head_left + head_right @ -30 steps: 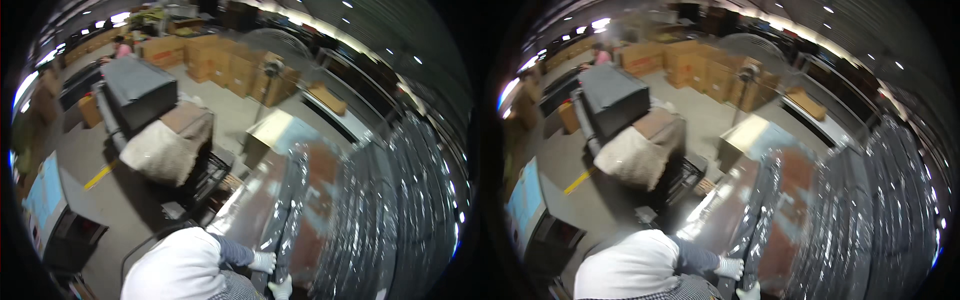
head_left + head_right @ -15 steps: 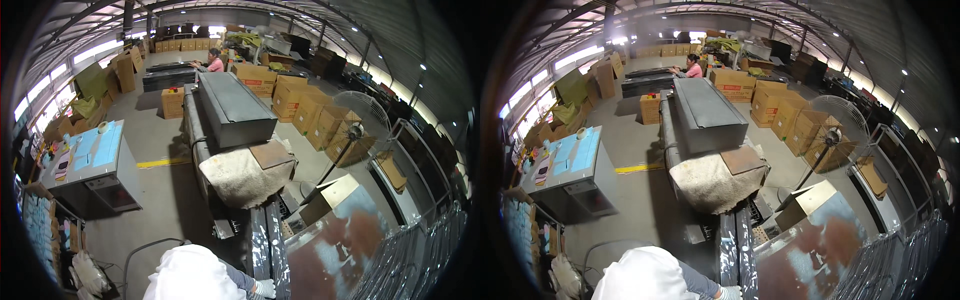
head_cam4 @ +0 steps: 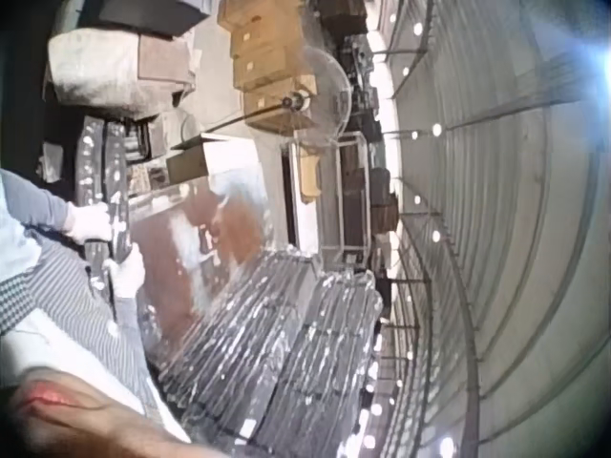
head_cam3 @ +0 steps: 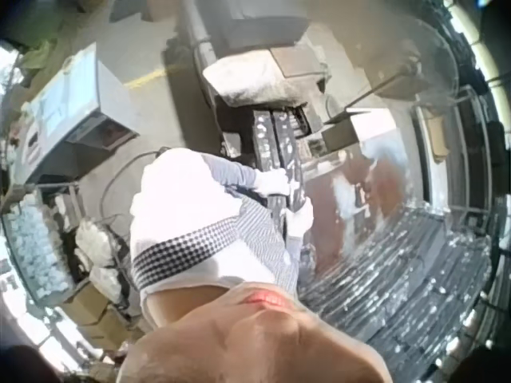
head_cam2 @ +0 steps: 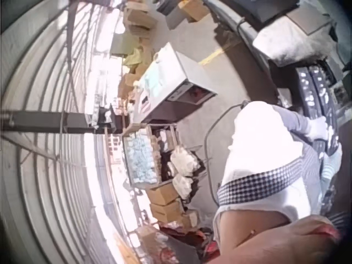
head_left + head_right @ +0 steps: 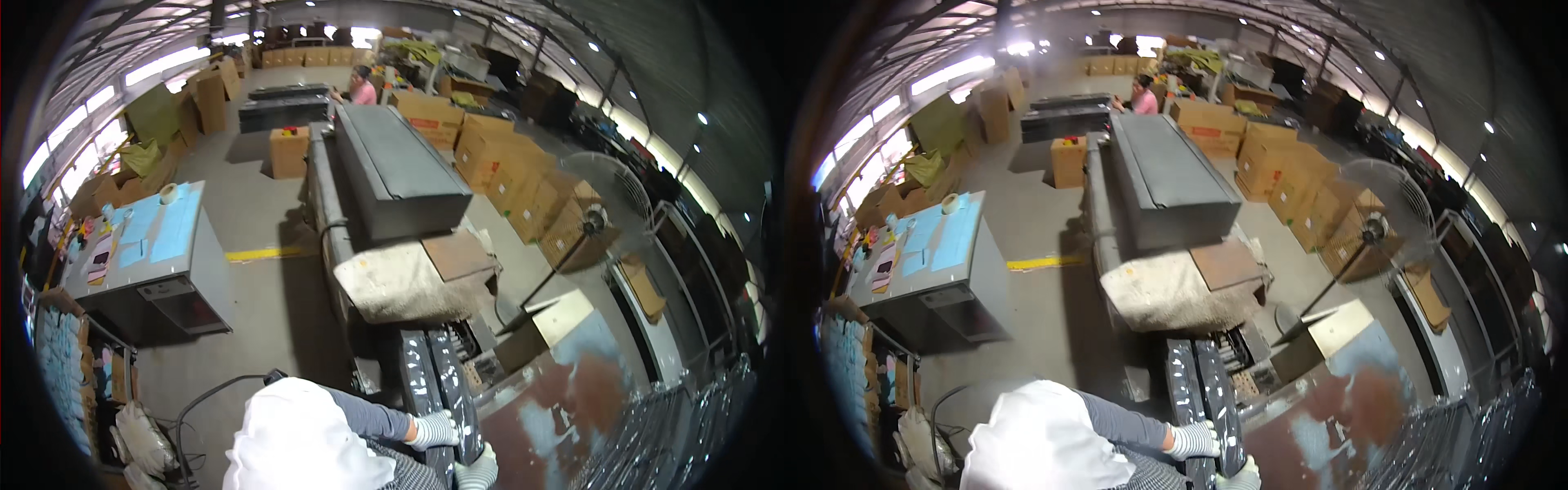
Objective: The recorder organizes a stack of wrapped components, helps another worker bag the stack, and then moves the bagged bundle to a storage area.
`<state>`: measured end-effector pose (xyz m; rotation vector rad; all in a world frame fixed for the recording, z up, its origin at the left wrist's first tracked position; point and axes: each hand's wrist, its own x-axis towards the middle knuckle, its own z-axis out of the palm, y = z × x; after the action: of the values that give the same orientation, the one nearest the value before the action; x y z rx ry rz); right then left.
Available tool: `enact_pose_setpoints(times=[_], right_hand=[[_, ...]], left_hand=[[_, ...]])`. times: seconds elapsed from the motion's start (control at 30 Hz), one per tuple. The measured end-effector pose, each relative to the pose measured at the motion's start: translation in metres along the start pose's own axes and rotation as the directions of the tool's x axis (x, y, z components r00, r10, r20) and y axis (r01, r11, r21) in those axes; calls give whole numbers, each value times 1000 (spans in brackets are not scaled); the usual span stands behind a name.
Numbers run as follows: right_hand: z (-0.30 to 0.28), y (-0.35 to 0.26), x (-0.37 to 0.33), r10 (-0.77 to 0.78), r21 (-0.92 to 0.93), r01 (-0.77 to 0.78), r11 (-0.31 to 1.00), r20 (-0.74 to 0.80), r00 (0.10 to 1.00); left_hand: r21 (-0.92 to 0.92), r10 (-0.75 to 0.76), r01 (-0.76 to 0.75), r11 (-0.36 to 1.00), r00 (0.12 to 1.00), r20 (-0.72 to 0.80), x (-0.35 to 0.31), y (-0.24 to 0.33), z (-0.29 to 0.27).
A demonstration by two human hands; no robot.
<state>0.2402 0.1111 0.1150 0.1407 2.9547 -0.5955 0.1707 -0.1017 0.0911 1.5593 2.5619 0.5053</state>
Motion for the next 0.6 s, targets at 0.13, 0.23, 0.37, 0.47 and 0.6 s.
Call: enact_pose_setpoints(times=[0.13, 0.23, 0.37, 0.47, 0.6], right_hand=[[5, -25, 23, 32, -182, -39, 982, -43, 999], [4, -30, 36, 60, -216, -64, 974, -26, 998], [6, -31, 48, 71, -243, -78, 967, -38, 997], [-1, -32, 58, 57, -264, -61, 963, -23, 998], [-4, -49, 78, 134, -338, -83, 938, 129, 983]], left_hand=[[12, -42, 42, 999, 999, -13, -8, -22, -12], [12, -5, 4, 1000, 999, 38, 0, -40, -15], [-9, -17, 17, 1000, 998, 58, 9, -53, -15], [-45, -7, 9, 999, 999, 38, 14, -61, -17], [-89, -76, 86, 992, 991, 112, 8, -67, -20]])
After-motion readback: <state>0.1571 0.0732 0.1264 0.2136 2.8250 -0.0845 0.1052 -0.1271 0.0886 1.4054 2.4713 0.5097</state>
